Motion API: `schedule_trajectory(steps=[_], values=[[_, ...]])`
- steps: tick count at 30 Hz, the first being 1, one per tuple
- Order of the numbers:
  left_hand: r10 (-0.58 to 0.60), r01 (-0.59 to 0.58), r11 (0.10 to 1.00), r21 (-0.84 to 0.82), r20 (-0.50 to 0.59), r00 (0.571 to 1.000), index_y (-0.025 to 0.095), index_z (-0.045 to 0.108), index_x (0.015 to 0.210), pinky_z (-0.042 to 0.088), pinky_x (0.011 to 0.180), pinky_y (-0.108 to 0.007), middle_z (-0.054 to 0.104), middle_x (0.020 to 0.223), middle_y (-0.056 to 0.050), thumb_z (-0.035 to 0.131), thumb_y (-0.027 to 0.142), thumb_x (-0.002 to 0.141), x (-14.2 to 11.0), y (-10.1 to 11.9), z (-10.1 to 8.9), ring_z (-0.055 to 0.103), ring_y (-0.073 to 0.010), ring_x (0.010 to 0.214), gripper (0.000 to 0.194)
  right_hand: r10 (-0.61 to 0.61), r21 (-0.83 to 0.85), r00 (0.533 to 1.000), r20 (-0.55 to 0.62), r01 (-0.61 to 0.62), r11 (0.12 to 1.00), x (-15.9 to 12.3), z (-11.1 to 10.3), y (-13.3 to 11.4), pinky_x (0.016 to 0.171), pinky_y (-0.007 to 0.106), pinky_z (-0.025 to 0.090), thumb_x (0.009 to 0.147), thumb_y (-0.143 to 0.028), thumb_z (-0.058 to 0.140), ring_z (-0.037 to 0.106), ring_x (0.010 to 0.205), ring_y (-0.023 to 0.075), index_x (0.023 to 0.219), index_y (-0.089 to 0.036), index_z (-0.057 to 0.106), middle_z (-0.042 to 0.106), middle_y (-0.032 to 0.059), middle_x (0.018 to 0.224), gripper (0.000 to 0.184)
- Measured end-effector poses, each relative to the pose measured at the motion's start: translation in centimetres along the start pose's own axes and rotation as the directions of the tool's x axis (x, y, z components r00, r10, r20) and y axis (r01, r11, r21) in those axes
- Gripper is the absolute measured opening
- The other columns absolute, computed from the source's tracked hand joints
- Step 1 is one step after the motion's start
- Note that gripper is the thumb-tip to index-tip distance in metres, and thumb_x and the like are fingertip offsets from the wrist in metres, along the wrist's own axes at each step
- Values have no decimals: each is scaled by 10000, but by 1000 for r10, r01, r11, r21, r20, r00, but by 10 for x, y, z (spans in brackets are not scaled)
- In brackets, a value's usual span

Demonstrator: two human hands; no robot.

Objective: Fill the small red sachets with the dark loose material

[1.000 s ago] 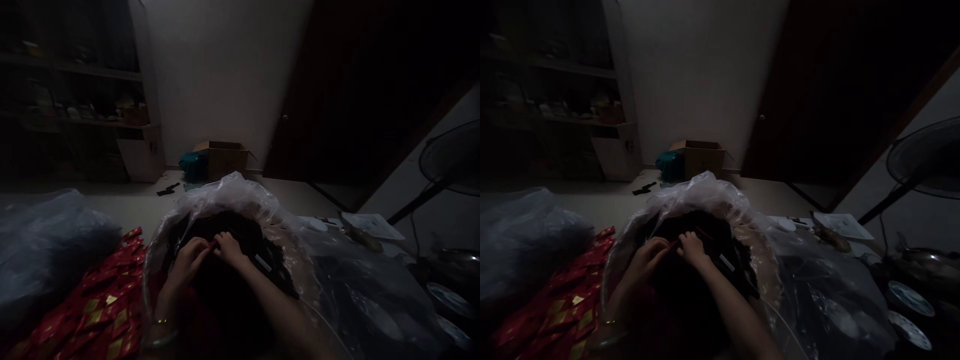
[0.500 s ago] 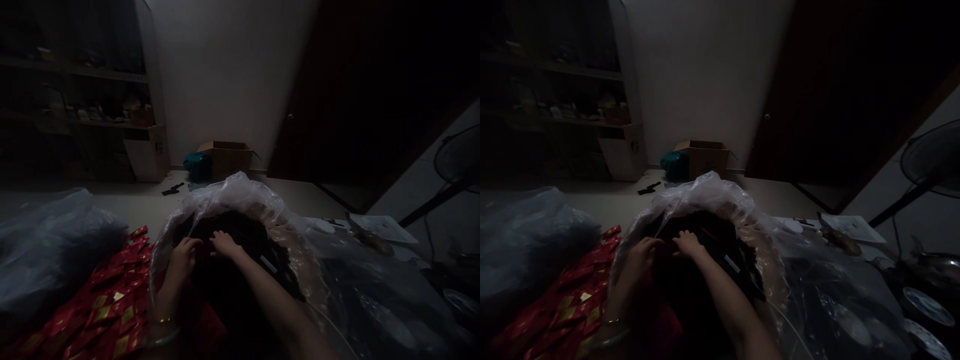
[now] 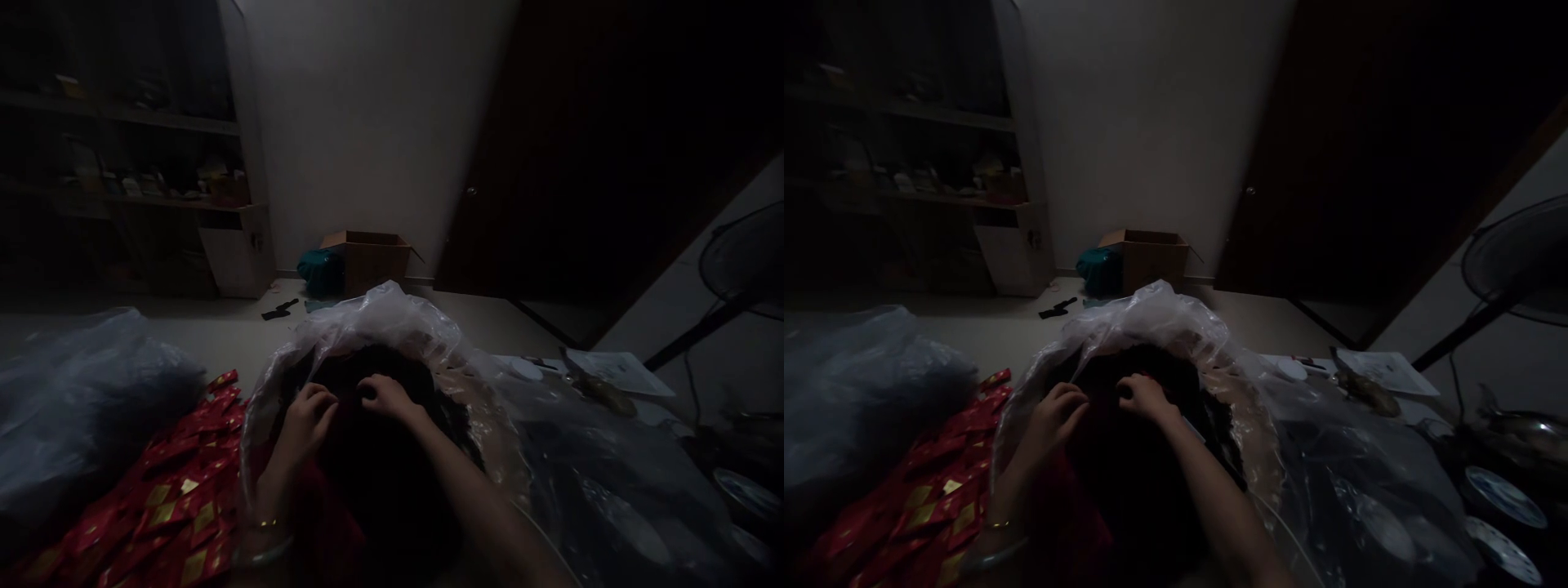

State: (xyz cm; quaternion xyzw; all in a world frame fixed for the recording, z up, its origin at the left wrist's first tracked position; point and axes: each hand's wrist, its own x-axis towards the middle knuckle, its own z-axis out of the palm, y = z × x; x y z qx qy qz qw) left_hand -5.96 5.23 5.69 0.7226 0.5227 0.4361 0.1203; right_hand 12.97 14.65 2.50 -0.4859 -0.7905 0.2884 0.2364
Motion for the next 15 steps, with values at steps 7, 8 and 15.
schedule_trajectory(steps=[7,8,15], values=[[174,-165,981,97,-94,980,210,675,803,504,692,-279,590,868,-45,475,182,854,-2,-2,23,580,-153,785,208,319,649,928,-190,-125,750,-7,-35,14,578,240,456,717,-365,531,601,719,161,834,-196,630,655,-1,758,228],[194,-182,976,119,-102,976,212,676,805,505,694,-278,595,866,-45,479,193,860,-2,0,25,579,-154,788,206,353,723,921,-165,-131,678,-9,-38,12,504,220,430,724,-385,520,589,657,148,833,-195,618,643,-3,725,240],[278,-260,949,178,-89,956,204,679,821,508,717,-286,619,875,-57,479,191,869,-2,16,28,574,-159,801,206,366,962,929,60,-152,229,-25,-48,-34,379,152,349,738,-346,583,541,511,92,795,-180,584,608,-14,654,176]])
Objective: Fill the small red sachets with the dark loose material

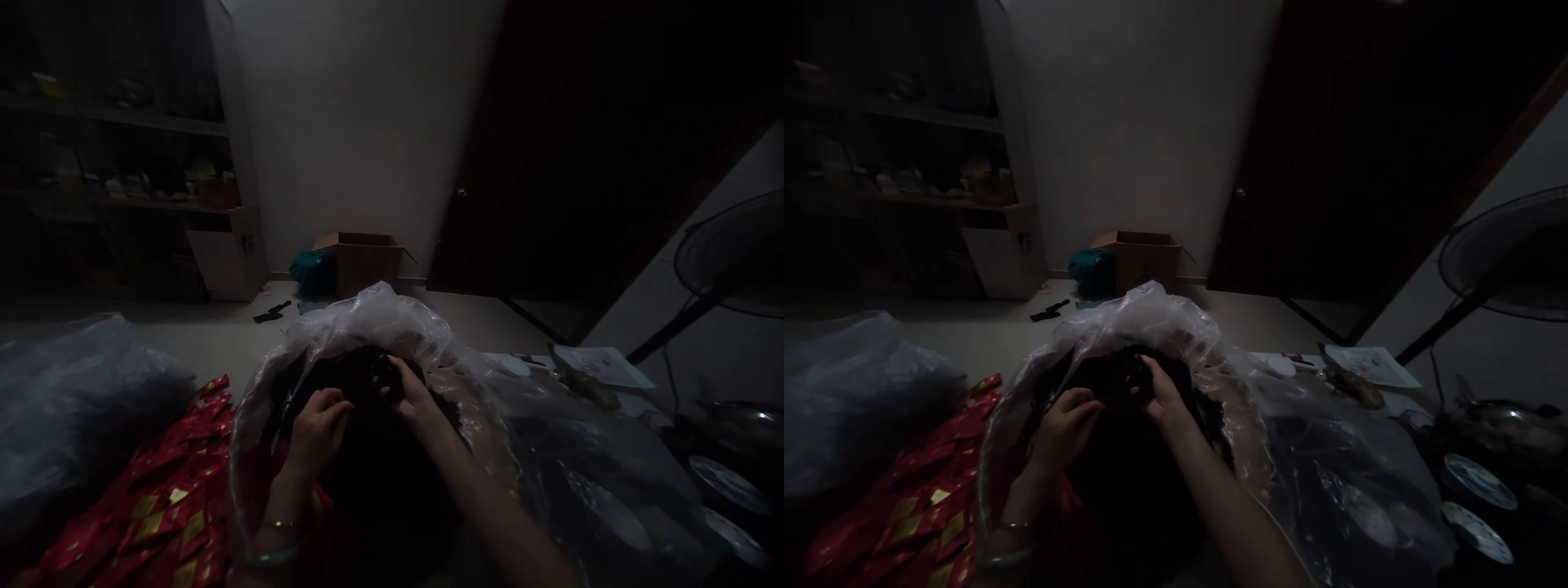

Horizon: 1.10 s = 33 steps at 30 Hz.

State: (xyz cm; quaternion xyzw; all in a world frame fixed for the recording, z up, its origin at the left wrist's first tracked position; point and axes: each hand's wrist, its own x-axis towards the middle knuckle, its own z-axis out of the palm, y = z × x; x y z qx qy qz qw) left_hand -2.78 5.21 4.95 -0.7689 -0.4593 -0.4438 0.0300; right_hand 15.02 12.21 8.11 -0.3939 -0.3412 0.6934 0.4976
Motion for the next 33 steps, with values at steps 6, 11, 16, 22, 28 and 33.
schedule_trajectory(steps=[6,11,16,22,28,33], values=[[15,-15,998,62,5,1000,224,699,799,495,745,-330,639,852,-55,540,160,819,3,4,2,525,-205,865,172,95,213,995,29,-99,972,-16,34,5,417,175,408,695,-243,657,545,511,95,828,-190,596,608,-45,634,156],[51,-53,996,71,32,998,214,704,786,495,759,-331,671,880,-57,554,122,793,1,0,4,501,-214,885,177,-36,90,999,18,34,995,-6,41,20,532,204,453,609,-279,712,551,575,97,781,-188,600,596,-61,630,225],[52,-57,997,51,98,994,235,705,757,480,783,-348,688,839,-39,555,104,767,1,-3,4,491,-225,900,199,-81,68,996,26,79,995,3,45,25,628,219,449,578,-294,720,560,655,109,781,-187,611,607,-59,662,254],[-87,64,993,101,238,967,220,682,766,465,840,-406,651,935,-71,588,119,723,-2,-15,-3,481,-262,998,145,-107,33,992,60,105,994,3,55,28,720,229,440,618,-304,657,561,737,125,747,-175,644,627,-31,725,183],[-158,154,987,35,253,955,224,679,776,462,809,-368,621,883,-60,545,65,748,-6,-24,-5,510,-227,947,210,-101,-168,981,163,129,977,2,54,25,744,246,442,675,-186,469,571,807,152,800,-177,630,636,-4,786,204],[-158,158,987,21,219,963,237,697,782,466,783,-363,621,829,-54,578,144,783,-4,-26,-7,511,-229,904,151,-160,-535,888,432,395,747,-10,46,11,809,277,443,597,-51,474,575,880,162,906,-190,621,640,-11,900,370]])
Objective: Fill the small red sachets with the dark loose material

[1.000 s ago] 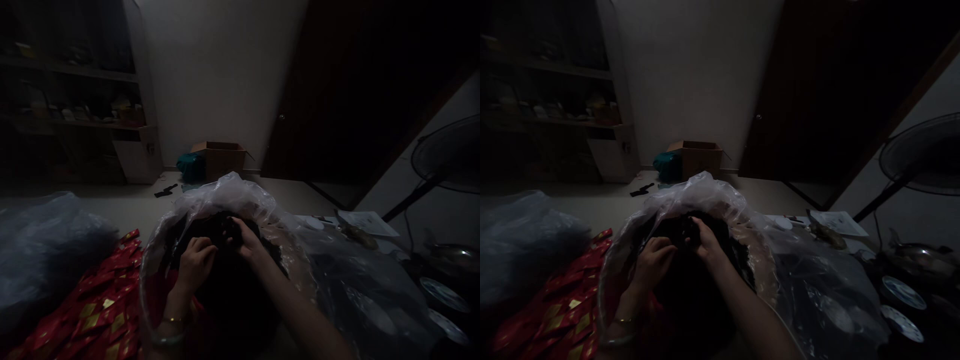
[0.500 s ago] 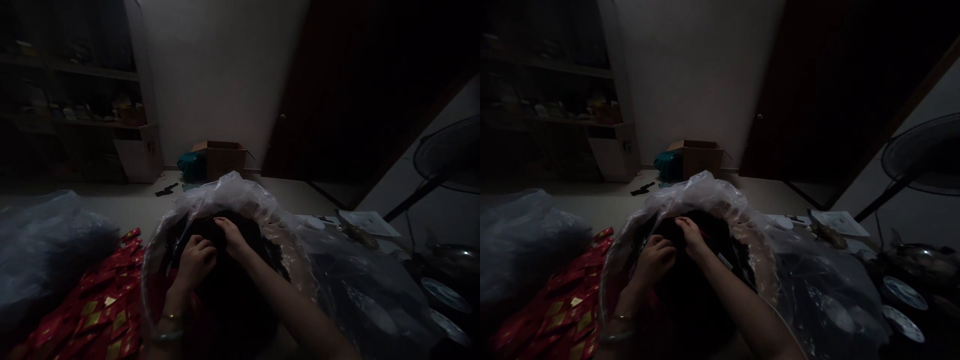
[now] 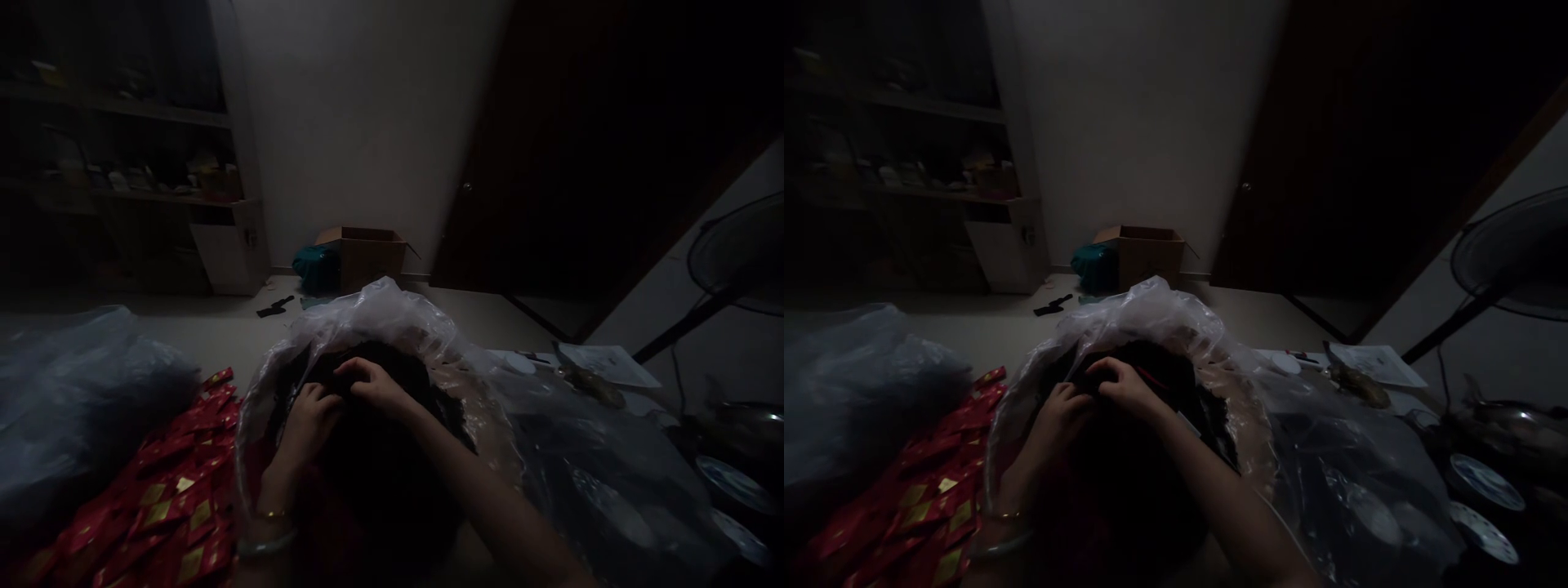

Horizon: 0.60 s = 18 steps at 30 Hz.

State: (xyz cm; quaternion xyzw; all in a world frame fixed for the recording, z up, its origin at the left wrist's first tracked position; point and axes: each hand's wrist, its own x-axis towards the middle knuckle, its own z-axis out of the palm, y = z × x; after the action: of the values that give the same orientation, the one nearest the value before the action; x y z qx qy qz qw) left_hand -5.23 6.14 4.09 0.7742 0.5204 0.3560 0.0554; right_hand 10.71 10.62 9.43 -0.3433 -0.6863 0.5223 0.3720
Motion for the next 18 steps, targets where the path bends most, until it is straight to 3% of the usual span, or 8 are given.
schedule_trajectory(steps=[3,6,13,16,18], values=[[18,-19,1000,-6,-26,1000,240,695,761,469,782,-355,638,834,-50,581,167,794,1,1,-1,514,-221,899,139,-120,-277,980,161,161,947,-6,-6,-5,870,307,432,618,-17,509,575,939,169,941,-188,619,637,1,955,382],[38,-40,999,-29,-44,998,248,696,771,474,790,-353,657,877,-45,568,178,806,1,2,1,520,-212,908,150,-152,-493,960,234,252,833,-8,-9,-6,889,321,429,670,-29,563,562,971,177,970,-190,610,613,25,999,343],[64,-67,996,-55,-62,996,245,704,789,480,827,-374,674,993,-53,582,165,804,0,1,5,534,-213,958,147,-49,-775,984,170,164,611,-3,-3,-14,714,263,422,711,-67,595,538,822,158,999,-179,564,537,45,989,310],[58,-60,996,-60,-42,997,242,707,805,481,818,-366,672,1008,-60,578,160,805,0,1,4,542,-212,952,153,-8,-820,977,214,184,542,-2,-3,-21,666,252,392,741,-76,562,556,782,166,914,-178,608,595,35,886,206],[58,-59,996,-61,-31,998,242,708,823,481,818,-362,671,1011,-61,574,159,808,0,2,4,548,-210,949,157,18,-812,964,264,212,543,-1,-5,-22,659,253,391,759,-88,539,577,768,171,874,-185,641,629,28,827,182]])
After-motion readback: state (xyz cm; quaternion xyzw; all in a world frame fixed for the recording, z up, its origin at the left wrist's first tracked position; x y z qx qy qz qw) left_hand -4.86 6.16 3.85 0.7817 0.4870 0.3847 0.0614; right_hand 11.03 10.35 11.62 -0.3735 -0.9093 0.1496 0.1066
